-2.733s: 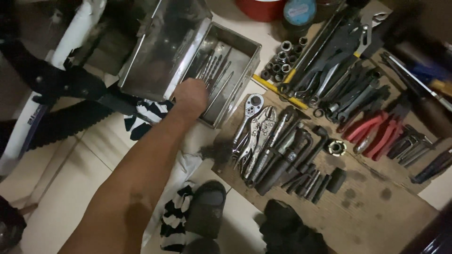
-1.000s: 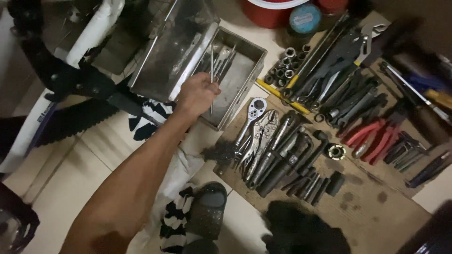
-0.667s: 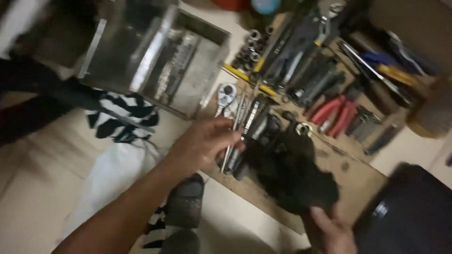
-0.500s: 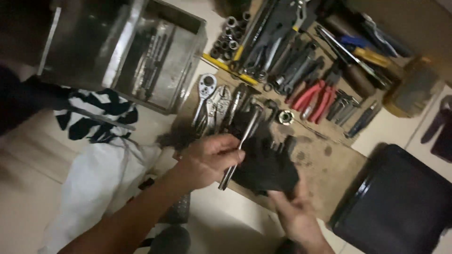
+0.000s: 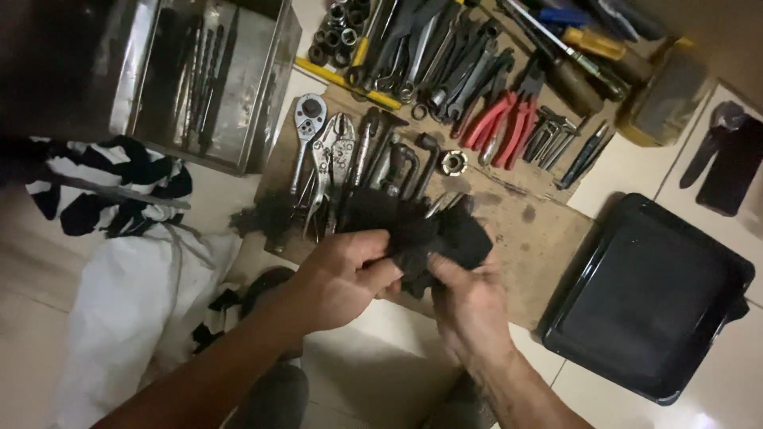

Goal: The person repeatedly picks up various metal tools, including drill bits and sockets, from a metal tray and a cluttered workbench. They wipe each tool with a black cloth and then place it back into the tray or on the bench. The camera moves erratically throughout the process.

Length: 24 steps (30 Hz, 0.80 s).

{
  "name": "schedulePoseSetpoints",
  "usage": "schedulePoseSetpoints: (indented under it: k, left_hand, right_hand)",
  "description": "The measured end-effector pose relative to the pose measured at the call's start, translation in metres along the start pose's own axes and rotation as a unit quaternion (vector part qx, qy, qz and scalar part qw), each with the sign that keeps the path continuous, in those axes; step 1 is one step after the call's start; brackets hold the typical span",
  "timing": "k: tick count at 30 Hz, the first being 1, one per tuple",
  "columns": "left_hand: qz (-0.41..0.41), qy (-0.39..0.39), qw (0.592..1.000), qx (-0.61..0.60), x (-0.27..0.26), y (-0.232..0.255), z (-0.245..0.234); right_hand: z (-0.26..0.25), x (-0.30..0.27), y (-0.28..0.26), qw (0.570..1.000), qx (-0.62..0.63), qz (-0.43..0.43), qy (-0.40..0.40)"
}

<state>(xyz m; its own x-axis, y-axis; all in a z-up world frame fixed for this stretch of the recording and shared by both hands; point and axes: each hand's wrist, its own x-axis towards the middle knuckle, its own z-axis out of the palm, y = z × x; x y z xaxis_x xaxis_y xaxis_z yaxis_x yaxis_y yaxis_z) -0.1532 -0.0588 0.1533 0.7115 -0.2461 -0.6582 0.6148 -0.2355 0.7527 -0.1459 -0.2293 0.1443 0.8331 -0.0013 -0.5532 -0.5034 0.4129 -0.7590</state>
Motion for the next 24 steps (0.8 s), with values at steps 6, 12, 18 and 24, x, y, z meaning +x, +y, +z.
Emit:
schedulePoseSetpoints:
  k: [6,12,18,24]
  left_hand:
    - [-0.057,-0.02,0.998,-0.023,-0.011,0.024,0.002]
    - [-0.037,0.01,0.992,-0.12,-0.023,0.013,0.009]
    - [0.033,0.106,0.985,-0.134,-0.001,-0.024,0.014]
    - [0.08,0.126,0.983,-0.103,0.01,-0.013,0.044]
  right_hand:
    - [0.001,0.012,-0.021,0.995,-0.013,0.06,0.078]
    - [-0.003,0.032,-0.05,0.972,0.024,0.043,0.23]
    - [-0.004,0.0,-0.049,0.988,-0.026,0.067,0.138]
    - [-0.03,-0.012,0.011,0.978,-0.149,-0.143,-0.016]
